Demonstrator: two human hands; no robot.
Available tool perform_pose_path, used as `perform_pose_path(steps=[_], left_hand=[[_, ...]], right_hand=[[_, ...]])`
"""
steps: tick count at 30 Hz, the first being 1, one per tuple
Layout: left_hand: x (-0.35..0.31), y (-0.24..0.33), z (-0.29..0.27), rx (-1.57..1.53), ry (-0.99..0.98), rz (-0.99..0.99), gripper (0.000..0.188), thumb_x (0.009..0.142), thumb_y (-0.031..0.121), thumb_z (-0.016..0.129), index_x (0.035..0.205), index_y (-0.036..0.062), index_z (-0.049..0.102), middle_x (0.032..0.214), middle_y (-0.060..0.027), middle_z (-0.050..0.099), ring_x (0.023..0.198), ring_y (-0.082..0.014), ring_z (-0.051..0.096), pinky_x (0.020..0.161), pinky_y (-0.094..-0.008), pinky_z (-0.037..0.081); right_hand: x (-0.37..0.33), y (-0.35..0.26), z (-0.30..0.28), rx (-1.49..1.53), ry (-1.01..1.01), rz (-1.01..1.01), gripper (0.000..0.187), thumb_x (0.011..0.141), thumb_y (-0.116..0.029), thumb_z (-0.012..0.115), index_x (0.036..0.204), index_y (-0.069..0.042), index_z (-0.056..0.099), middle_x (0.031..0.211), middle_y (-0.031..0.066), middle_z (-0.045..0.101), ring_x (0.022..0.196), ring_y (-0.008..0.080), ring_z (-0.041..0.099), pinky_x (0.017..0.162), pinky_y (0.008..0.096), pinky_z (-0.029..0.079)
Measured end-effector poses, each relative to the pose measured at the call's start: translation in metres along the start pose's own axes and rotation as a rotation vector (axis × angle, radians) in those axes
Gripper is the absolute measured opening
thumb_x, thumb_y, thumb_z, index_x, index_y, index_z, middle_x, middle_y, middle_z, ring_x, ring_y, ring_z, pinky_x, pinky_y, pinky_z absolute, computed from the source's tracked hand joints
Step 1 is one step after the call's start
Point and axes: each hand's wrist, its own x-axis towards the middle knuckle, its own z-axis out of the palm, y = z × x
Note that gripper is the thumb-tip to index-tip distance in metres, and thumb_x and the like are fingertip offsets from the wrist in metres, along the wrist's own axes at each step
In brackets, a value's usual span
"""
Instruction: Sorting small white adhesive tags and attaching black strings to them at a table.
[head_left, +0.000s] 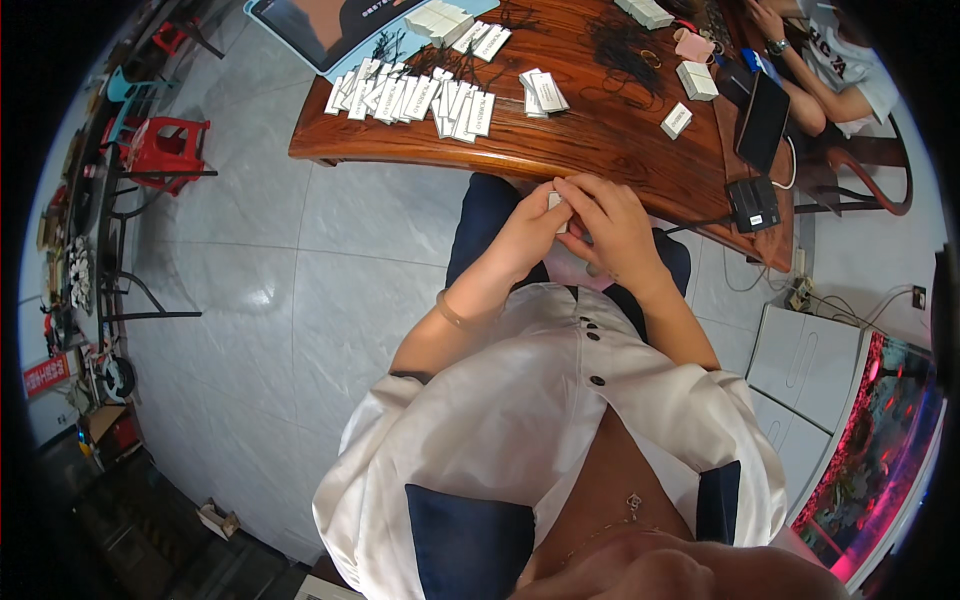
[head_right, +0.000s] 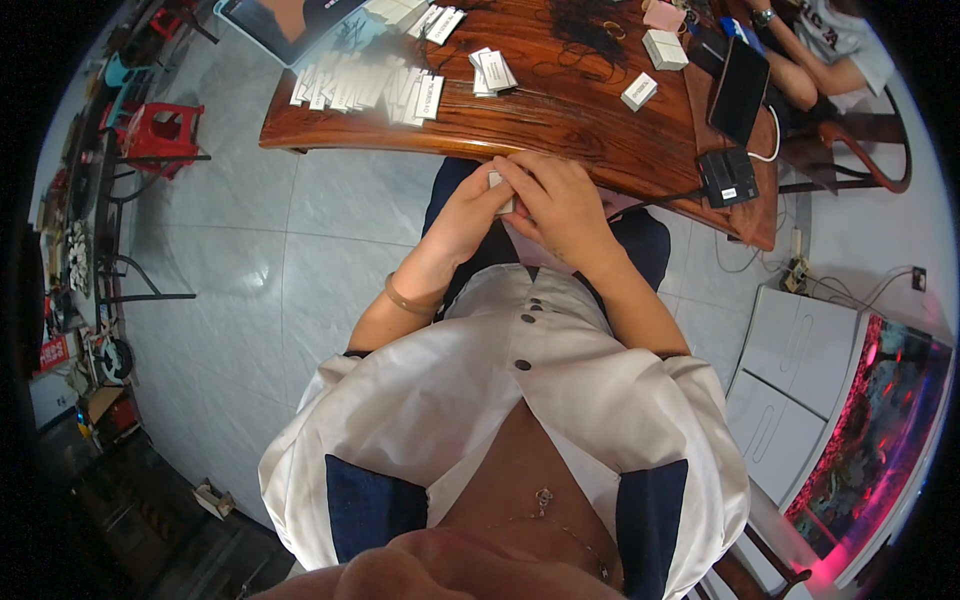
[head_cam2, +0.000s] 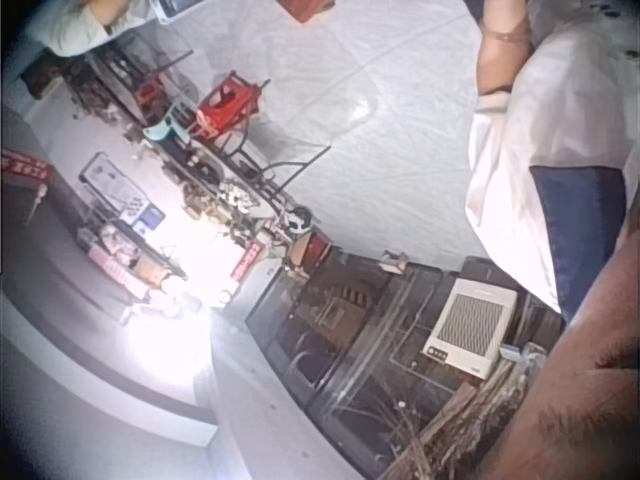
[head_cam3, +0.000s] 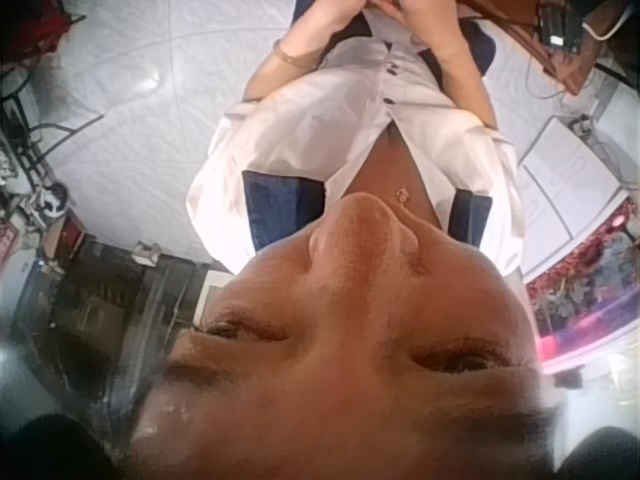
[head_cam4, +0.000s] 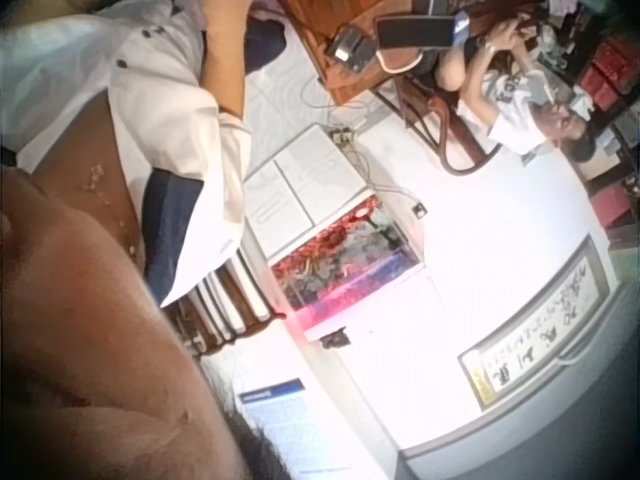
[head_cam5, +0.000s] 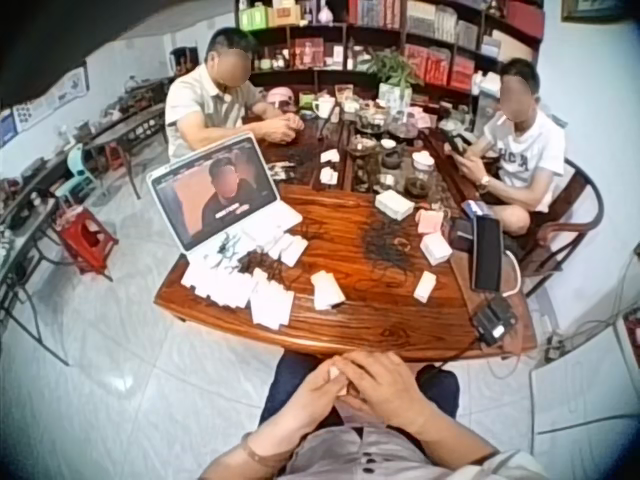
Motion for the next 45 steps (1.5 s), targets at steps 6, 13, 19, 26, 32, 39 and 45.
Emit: perform_pose_path(steps=[6,13,19,26,32,39,45], left_hand=[[-0.001,-0.004,0.000,-0.071,0.034,-0.006,0.019,0.098,0.016,0.045,0.109,0.0009,0.051,0.087,-0.0048,0.059,0.077,-0.0117,0.058,0.068,-0.0235,0.047],[-0.002,0.003,0.007,-0.088,0.064,0.035,0.015,0.099,0.012,0.043,0.101,0.0005,0.051,0.083,-0.0040,0.055,0.072,-0.0102,0.054,0.065,-0.0236,0.046],[-0.004,-0.001,0.005,-0.012,0.084,0.082,0.020,0.100,0.018,0.041,0.096,0.0023,0.053,0.080,-0.0055,0.059,0.073,-0.0131,0.059,0.068,-0.0259,0.051],[-0.006,-0.001,0.003,0.005,0.059,0.057,0.021,0.100,0.017,0.041,0.095,0.0023,0.054,0.083,-0.0059,0.059,0.076,-0.0135,0.059,0.070,-0.0263,0.051],[-0.005,0.000,0.002,-0.082,0.014,0.035,0.018,0.099,0.014,0.042,0.096,0.0005,0.053,0.086,-0.0064,0.060,0.076,-0.0124,0.058,0.070,-0.0264,0.049],[-0.007,0.002,0.004,-0.098,0.039,-0.019,0.017,0.099,0.015,0.042,0.097,0.0019,0.053,0.083,-0.0042,0.057,0.072,-0.0110,0.056,0.066,-0.0247,0.048],[-0.007,0.004,-0.001,-0.124,0.152,-0.026,0.014,0.099,0.014,0.042,0.098,0.0036,0.052,0.078,-0.0006,0.052,0.062,-0.0079,0.047,0.053,-0.0222,0.040]], right_hand=[[-0.002,-0.004,0.002,-0.016,0.000,0.035,0.068,0.062,-0.013,0.074,0.126,-0.008,0.052,0.117,0.0090,0.055,0.104,0.0278,0.055,0.084,0.0393,0.042],[-0.001,0.001,0.005,0.015,0.049,0.077,0.072,0.060,-0.017,0.078,0.126,-0.009,0.051,0.117,0.0089,0.055,0.103,0.0269,0.056,0.082,0.0376,0.041],[-0.004,0.003,0.010,0.058,0.081,0.094,0.073,0.059,-0.019,0.079,0.126,-0.010,0.052,0.116,0.0089,0.056,0.100,0.0274,0.056,0.080,0.0377,0.042],[-0.005,0.004,0.007,0.073,0.078,0.101,0.070,0.060,-0.019,0.080,0.124,-0.010,0.054,0.114,0.0084,0.056,0.097,0.0270,0.057,0.079,0.0376,0.043],[-0.005,0.003,0.006,0.064,0.079,0.091,0.068,0.059,-0.020,0.080,0.121,-0.010,0.055,0.113,0.0082,0.056,0.096,0.0271,0.058,0.079,0.0372,0.044],[-0.003,0.002,0.003,0.118,0.032,0.089,0.068,0.060,-0.021,0.080,0.123,-0.008,0.055,0.110,0.0089,0.058,0.098,0.0266,0.057,0.081,0.0379,0.045],[0.013,0.038,-0.030,0.147,0.106,0.184,0.040,0.074,-0.028,0.073,0.109,-0.010,0.064,0.102,0.0090,0.062,0.078,0.0256,0.063,0.072,0.0351,0.050]])
